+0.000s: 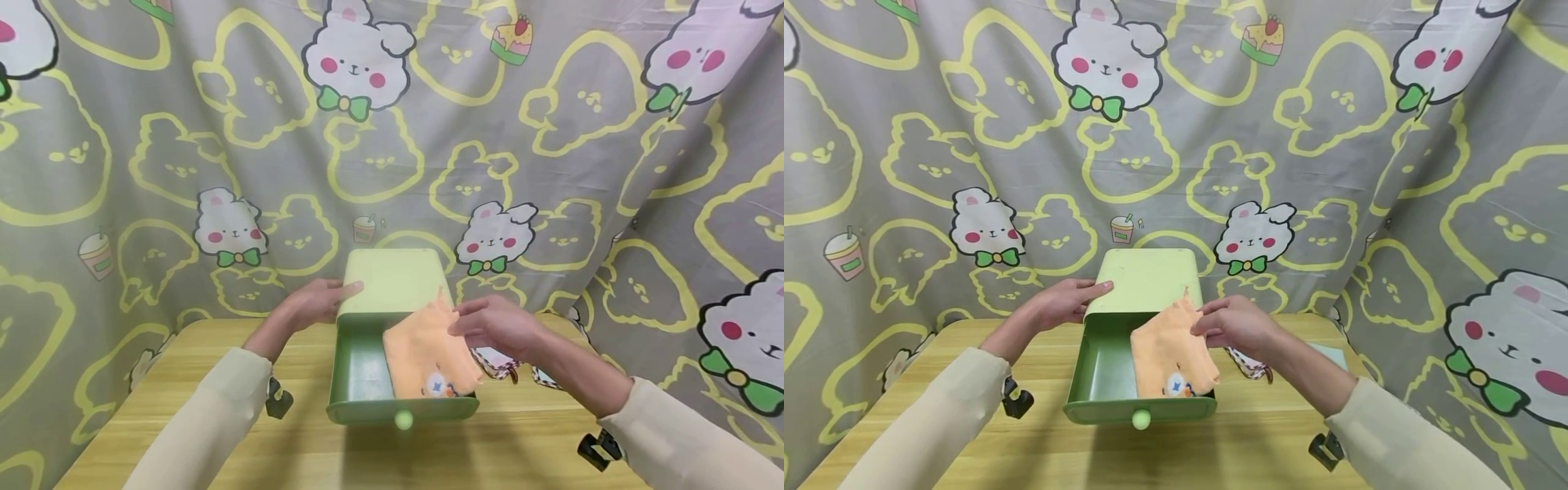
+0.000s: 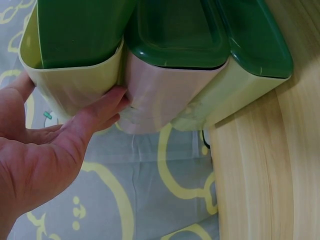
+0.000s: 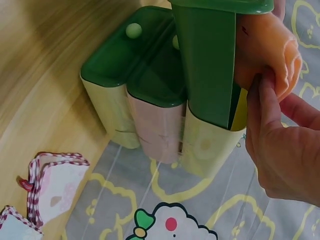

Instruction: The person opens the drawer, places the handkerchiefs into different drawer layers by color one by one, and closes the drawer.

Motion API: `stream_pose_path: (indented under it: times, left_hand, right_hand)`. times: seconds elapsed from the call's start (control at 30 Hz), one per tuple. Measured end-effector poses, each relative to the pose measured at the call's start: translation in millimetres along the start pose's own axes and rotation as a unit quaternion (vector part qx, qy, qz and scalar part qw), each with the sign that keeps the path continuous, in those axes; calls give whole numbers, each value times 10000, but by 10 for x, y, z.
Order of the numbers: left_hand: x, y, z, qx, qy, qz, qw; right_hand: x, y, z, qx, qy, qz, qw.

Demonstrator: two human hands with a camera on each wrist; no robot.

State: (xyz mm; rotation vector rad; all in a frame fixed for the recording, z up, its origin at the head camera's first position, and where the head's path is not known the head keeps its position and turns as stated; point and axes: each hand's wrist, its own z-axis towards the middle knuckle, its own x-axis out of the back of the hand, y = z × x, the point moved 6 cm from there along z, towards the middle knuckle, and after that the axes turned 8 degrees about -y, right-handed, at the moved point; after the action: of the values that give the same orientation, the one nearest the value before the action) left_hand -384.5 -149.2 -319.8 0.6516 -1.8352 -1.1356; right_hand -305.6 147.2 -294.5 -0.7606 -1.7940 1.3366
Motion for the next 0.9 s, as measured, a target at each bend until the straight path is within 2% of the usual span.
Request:
stream_pose_path:
  times: [0.17, 0.57, 0.9]
  left_hand:
    - [-2, -3, 3, -18, -3, -63, 10000]
    - [-4, -11, 14, 34, 8, -177, 9998]
    - [-3, 0, 5, 2, 16, -137, 9999]
  right_hand:
    - [4, 13, -5, -85, -91, -97, 9999]
    - [-20, -9, -25, -335, -626, -265, 9971]
    - [-69, 38, 11, -93, -429, -169, 9989]
